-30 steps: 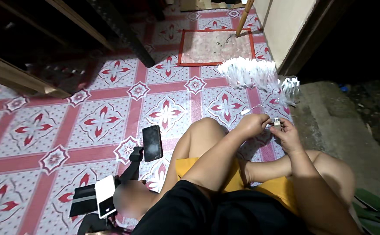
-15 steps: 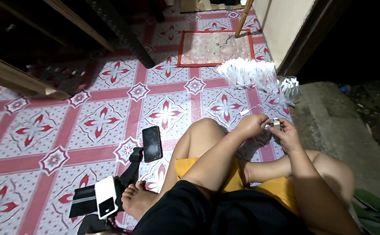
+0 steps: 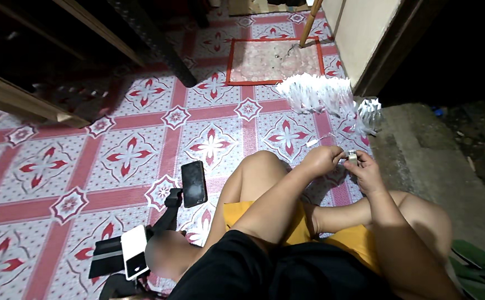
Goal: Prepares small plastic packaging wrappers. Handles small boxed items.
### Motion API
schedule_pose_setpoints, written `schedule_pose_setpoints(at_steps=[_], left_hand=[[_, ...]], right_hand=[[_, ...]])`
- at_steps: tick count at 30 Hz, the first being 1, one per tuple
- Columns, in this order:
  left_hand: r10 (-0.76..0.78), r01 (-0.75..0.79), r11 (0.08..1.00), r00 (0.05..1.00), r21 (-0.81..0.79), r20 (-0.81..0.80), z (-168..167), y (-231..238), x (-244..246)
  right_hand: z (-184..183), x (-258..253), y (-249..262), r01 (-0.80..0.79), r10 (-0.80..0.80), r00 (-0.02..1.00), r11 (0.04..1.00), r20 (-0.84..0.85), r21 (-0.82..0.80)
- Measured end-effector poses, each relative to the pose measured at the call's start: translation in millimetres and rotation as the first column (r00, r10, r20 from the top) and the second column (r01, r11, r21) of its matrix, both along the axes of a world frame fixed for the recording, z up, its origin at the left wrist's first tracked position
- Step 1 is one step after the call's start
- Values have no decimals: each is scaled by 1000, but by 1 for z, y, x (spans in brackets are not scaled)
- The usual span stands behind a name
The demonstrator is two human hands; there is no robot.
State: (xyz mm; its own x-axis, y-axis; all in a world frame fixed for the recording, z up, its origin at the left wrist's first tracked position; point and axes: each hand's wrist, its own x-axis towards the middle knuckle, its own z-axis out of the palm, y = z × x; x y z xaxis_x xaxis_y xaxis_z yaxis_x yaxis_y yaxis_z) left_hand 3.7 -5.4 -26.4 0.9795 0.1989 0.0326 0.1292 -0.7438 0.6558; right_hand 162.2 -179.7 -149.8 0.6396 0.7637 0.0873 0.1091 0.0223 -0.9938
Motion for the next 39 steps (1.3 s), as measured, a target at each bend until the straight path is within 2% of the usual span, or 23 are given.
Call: schedule_pose_setpoints(at_steps=[14,19,27,36,39], left_hand=[[-1,1,1000,1000,12,10,-7,2,2],[33,-33,999,999,-25,-8,-15,0,4],[130,-98,974,980,-205,149,-37,-1,13],[28,2,993,966,-115,257,-60,2,24],[52,-26,995,956,-93,289,-89,0,38]], right_hand=[[-6,4,-1,-2,3,999,1000,-41,12],[-2,6,-2,23,-24,999,999,-23,-35],[-16,22,-7,49,-31,991,989,133,-137],[-8,20,-5,86,5,938,965,346,-246],[-12,24,-4,163,-49,930,943,364,-289]])
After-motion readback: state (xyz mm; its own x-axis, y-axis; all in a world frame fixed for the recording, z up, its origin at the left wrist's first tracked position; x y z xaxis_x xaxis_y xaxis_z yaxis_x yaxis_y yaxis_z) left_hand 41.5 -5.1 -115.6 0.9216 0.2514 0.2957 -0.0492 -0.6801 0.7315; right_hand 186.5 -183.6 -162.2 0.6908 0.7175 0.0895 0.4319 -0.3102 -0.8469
